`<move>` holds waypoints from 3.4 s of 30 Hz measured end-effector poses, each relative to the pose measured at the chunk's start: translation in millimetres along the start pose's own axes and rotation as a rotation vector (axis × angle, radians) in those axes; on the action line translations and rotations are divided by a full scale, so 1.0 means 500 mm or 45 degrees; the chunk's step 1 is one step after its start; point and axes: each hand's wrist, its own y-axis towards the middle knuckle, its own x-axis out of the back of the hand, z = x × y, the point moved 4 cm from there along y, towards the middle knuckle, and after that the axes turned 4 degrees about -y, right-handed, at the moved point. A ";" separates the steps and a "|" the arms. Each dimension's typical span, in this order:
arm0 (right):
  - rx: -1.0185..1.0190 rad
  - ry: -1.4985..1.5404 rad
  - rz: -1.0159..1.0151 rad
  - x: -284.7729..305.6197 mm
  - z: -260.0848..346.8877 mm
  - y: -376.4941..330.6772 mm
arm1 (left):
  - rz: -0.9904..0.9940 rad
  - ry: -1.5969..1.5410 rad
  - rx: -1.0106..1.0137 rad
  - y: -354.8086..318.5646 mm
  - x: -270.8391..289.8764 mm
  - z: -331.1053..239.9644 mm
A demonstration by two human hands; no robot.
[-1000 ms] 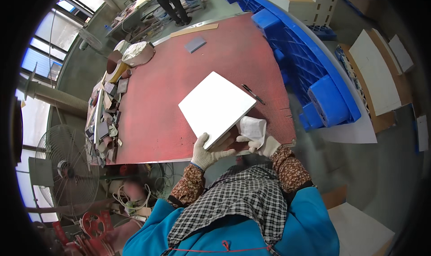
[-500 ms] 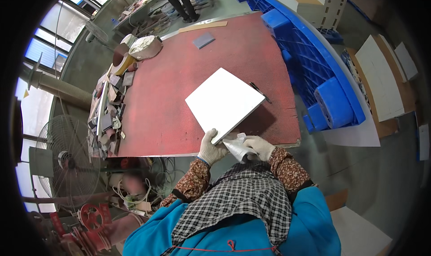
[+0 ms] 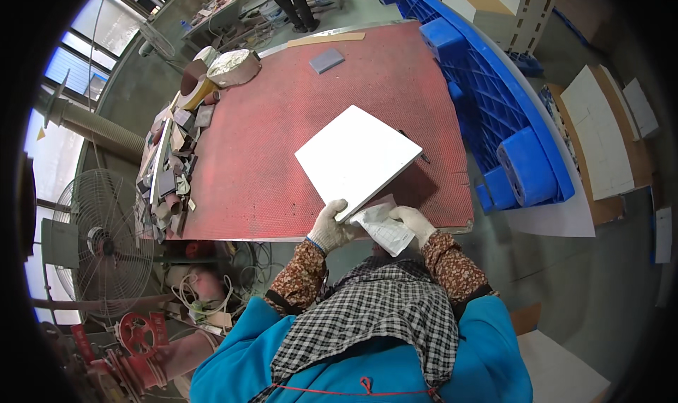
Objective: Sorting and recording furniture panels using a paper log and a marker while moving components in a factory.
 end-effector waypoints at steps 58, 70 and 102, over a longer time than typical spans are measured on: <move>0.832 -1.458 -1.470 0.196 0.148 -0.154 | -0.545 2.406 -0.440 0.062 -0.037 -0.078; 0.982 -1.527 -1.349 0.235 0.166 -0.146 | -0.519 2.196 -0.361 0.138 -0.012 -0.074; 0.125 -1.238 -0.252 0.214 0.255 -0.169 | -1.184 1.834 -0.252 0.133 -0.044 -0.018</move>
